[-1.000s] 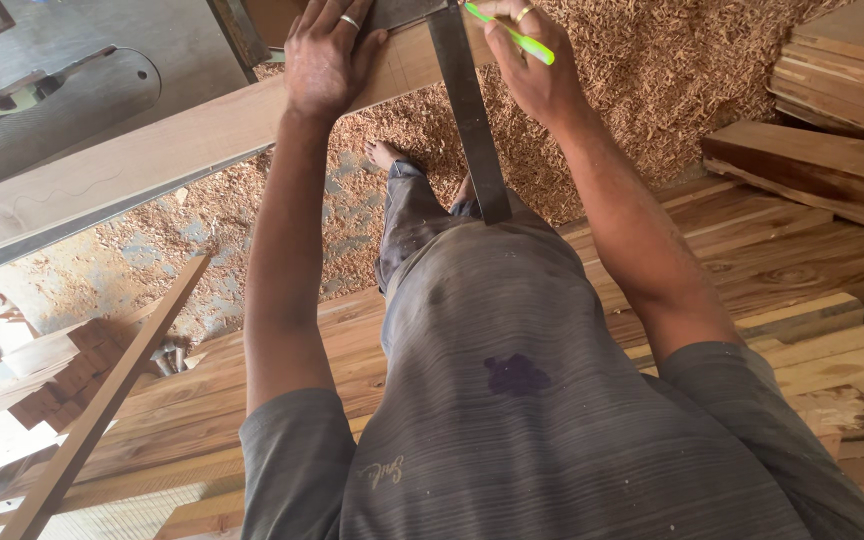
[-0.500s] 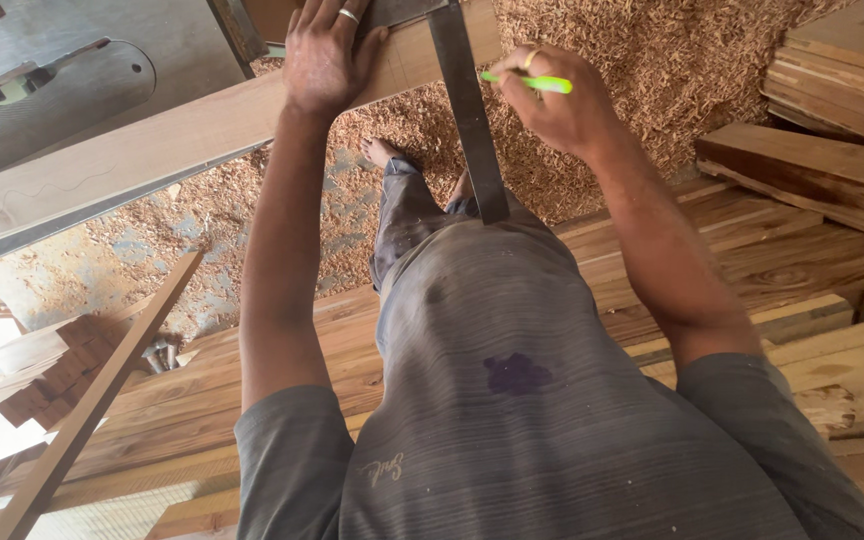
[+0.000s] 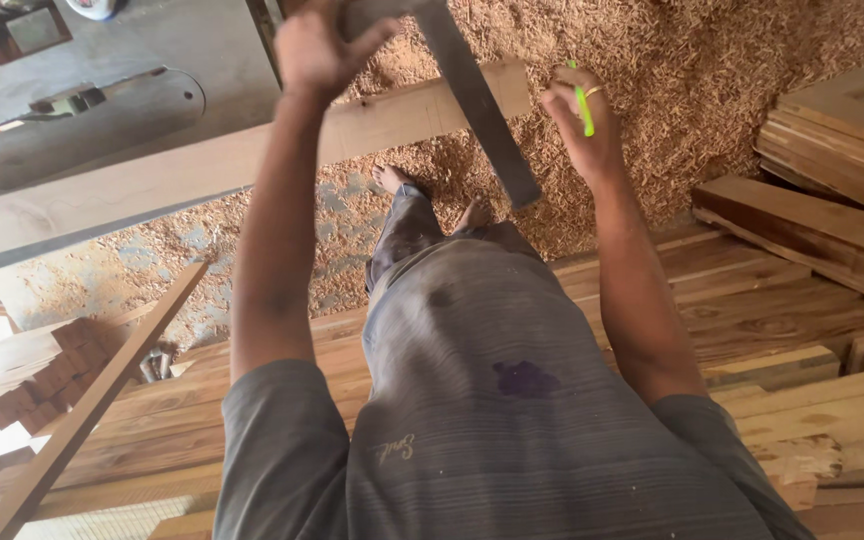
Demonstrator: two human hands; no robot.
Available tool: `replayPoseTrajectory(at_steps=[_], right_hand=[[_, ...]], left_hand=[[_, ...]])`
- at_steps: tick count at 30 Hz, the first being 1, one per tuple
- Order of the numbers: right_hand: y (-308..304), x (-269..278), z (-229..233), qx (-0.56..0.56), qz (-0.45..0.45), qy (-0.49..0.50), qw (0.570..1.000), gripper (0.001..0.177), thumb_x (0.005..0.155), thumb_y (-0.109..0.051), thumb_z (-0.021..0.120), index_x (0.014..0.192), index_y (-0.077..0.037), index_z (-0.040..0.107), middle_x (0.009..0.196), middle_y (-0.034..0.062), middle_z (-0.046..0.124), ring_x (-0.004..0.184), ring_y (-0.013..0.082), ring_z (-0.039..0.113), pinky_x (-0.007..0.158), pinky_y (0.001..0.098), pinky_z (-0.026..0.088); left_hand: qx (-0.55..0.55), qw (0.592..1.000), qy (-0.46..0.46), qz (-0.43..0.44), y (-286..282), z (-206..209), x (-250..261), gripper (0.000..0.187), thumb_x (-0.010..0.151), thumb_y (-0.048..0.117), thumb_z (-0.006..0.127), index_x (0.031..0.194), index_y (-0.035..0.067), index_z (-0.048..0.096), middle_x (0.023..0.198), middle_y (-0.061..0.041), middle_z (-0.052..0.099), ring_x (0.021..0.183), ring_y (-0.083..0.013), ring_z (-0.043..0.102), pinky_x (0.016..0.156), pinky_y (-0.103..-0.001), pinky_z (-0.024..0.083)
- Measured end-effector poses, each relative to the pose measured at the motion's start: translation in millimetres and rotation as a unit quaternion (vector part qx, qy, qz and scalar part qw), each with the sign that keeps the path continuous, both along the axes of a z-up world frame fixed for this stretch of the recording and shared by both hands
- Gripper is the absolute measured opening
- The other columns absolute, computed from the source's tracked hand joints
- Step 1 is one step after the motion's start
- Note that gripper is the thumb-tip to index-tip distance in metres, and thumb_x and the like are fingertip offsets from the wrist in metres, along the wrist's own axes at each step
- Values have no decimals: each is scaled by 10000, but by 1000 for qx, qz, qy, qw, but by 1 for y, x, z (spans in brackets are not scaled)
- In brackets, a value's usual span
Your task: The person uses a try square and a green pencil to mark straight lines on wooden planks. They repeatedly position the square on the wood and draw lines along its edge, preparing the planks for cutting.
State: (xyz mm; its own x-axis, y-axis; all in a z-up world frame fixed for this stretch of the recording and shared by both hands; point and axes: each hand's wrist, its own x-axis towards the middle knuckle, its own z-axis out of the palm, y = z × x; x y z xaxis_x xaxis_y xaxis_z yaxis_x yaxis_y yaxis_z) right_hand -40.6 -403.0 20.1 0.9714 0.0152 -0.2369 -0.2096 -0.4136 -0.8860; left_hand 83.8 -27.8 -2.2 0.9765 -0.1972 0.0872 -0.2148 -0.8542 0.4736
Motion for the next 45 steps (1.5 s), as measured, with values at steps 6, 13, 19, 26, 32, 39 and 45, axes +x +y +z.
replayPoseTrajectory(at_steps=[6, 13, 19, 26, 32, 39, 45], right_hand=[[23, 39, 13, -99, 205, -38, 973, 1086, 772, -492, 896, 1575, -6, 350, 1551, 307, 451, 1380, 460, 493, 1114, 584, 395], [42, 69, 37, -273, 247, 73, 927, 1003, 620, -474, 967, 1458, -139, 530, 1372, 198, 619, 1218, 361, 626, 1013, 497, 521], [38, 96, 37, -262, 270, 67, 924, 959, 616, -513, 937, 1427, -145, 581, 1307, 145, 681, 1186, 299, 676, 1037, 433, 552], [39, 142, 28, -58, 224, 152, 961, 979, 620, -546, 879, 1422, -102, 535, 1375, 248, 610, 1269, 381, 605, 1036, 480, 528], [24, 156, 5, -107, 307, 61, 944, 912, 801, -496, 918, 1501, -39, 553, 1532, 293, 440, 1350, 439, 522, 1095, 563, 445], [21, 142, 3, -244, 358, -98, 896, 686, 779, -401, 904, 1340, -110, 638, 1203, 165, 631, 1019, 298, 672, 845, 428, 617], [8, 136, -29, -237, 375, -211, 871, 578, 856, -372, 941, 1271, -92, 652, 1118, 134, 638, 968, 263, 667, 754, 365, 621]], left_hand=[[-120, 975, 35, 182, 93, 6, -1, 749, 930, 770, 725, 791, 42, 616, 686, -95, 641, 615, -247, 601, 626, -414, 493], [-182, 950, 75, 242, 161, 16, -33, 731, 976, 705, 721, 753, 33, 538, 644, -69, 524, 631, -188, 470, 616, -395, 441], [-145, 958, 94, 230, 182, 23, -30, 720, 959, 718, 727, 750, 43, 587, 630, -70, 551, 600, -200, 529, 593, -404, 453], [-75, 972, 79, 206, 161, 28, -25, 745, 913, 763, 745, 752, 49, 604, 618, -87, 598, 565, -233, 609, 593, -424, 504], [-55, 973, 75, 209, 143, 33, -32, 745, 906, 771, 756, 770, 50, 625, 619, -74, 614, 560, -234, 633, 573, -411, 518], [-11, 977, -9, 211, 127, 51, -66, 726, 908, 758, 804, 861, 43, 687, 661, -74, 643, 596, -238, 670, 571, -418, 544], [12, 986, -28, 162, 109, 38, -79, 650, 889, 702, 877, 941, 70, 735, 783, -96, 742, 670, -217, 733, 634, -386, 596]])
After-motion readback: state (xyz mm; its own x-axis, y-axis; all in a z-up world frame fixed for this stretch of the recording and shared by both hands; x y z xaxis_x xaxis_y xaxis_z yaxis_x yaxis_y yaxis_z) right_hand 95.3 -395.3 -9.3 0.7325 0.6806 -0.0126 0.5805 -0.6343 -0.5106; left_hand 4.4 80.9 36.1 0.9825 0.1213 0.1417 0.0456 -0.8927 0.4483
